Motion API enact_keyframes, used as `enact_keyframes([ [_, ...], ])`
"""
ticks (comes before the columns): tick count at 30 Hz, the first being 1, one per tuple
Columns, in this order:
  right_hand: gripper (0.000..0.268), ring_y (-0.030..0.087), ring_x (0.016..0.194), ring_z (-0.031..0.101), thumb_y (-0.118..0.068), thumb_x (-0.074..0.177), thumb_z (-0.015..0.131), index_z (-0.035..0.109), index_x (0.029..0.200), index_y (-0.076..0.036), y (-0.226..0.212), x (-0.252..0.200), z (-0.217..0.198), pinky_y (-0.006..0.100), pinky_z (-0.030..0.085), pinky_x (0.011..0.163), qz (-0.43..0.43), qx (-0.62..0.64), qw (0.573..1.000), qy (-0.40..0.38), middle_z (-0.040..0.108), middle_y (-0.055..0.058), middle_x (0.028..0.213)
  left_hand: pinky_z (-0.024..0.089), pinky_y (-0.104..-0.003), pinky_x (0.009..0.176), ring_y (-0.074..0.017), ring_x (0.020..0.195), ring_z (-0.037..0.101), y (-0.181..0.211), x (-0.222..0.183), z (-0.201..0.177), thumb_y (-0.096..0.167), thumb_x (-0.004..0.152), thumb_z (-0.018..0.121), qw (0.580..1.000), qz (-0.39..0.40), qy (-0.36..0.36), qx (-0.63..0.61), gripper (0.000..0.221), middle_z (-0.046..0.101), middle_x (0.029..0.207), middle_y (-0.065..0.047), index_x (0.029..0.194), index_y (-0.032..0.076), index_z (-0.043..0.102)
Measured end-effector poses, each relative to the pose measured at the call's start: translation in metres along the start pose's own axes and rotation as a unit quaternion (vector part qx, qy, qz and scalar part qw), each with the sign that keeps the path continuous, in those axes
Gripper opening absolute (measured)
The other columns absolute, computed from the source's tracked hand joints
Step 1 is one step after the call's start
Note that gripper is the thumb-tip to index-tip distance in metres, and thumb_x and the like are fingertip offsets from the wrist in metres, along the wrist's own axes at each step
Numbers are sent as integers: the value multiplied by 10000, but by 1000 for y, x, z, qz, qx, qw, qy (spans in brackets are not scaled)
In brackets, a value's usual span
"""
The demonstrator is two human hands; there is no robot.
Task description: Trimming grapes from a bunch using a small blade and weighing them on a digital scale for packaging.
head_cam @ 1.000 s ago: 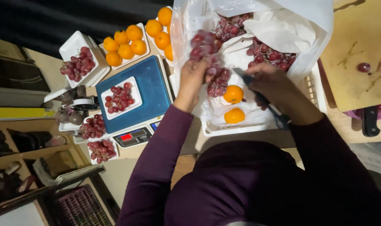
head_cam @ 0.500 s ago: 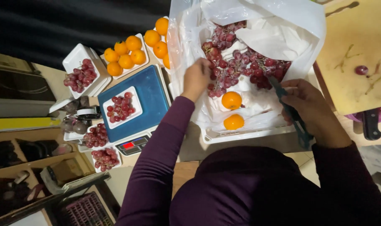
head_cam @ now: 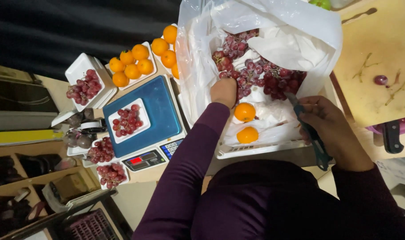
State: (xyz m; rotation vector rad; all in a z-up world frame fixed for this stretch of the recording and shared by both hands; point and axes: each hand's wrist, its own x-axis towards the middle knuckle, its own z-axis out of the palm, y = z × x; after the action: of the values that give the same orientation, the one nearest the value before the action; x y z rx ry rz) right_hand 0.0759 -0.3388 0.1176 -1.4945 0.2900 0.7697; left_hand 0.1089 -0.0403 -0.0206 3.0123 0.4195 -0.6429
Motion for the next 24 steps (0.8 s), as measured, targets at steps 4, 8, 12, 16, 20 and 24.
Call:
enact_keyframes([
  [4,253,233,493,503,4,953,568,572,1182,-103,8,7,-5,355,388,393,-12,23,1000,-7,584,113,1000,565,-536,711,-451,883,705,-14,-20,-9,81,789,602,997,27,25,-63,175,714,949,-218,898,20,725],
  [8,259,261,504,504,45,956,538,554,1187,-72,5,8,-5,369,377,400,-1,27,1000,-10,576,144,983,534,-525,666,-443,838,685,-43,-56,-24,127,776,659,991,-10,9,-130,166,693,899,-225,869,0,712],
  [12,286,255,490,511,-24,934,568,550,1213,-86,-1,6,6,356,410,423,-22,17,998,-50,554,155,866,520,-403,783,-309,926,698,-53,-102,-38,144,943,606,937,55,136,-318,179,744,1042,-115,1025,110,762],
  [16,166,224,452,445,-67,894,586,554,1057,-58,-25,-2,35,359,372,471,-3,-41,998,-46,489,143,531,541,-342,840,-250,950,696,-39,-141,-54,149,999,600,880,117,220,-405,191,714,1011,-95,1078,85,761],
  [20,243,194,393,467,-135,914,645,608,1094,25,12,30,42,310,291,356,-93,8,992,-80,466,100,568,552,-395,839,-298,874,697,-31,-155,-46,111,983,659,857,87,214,-461,150,680,904,-94,1048,155,786],
  [24,278,216,476,545,-136,904,717,614,1126,-4,39,67,51,296,341,367,-108,19,990,-94,509,115,658,526,-336,825,-180,822,623,-29,-159,-27,97,980,670,828,102,212,-508,166,682,918,-59,1055,173,797],
])
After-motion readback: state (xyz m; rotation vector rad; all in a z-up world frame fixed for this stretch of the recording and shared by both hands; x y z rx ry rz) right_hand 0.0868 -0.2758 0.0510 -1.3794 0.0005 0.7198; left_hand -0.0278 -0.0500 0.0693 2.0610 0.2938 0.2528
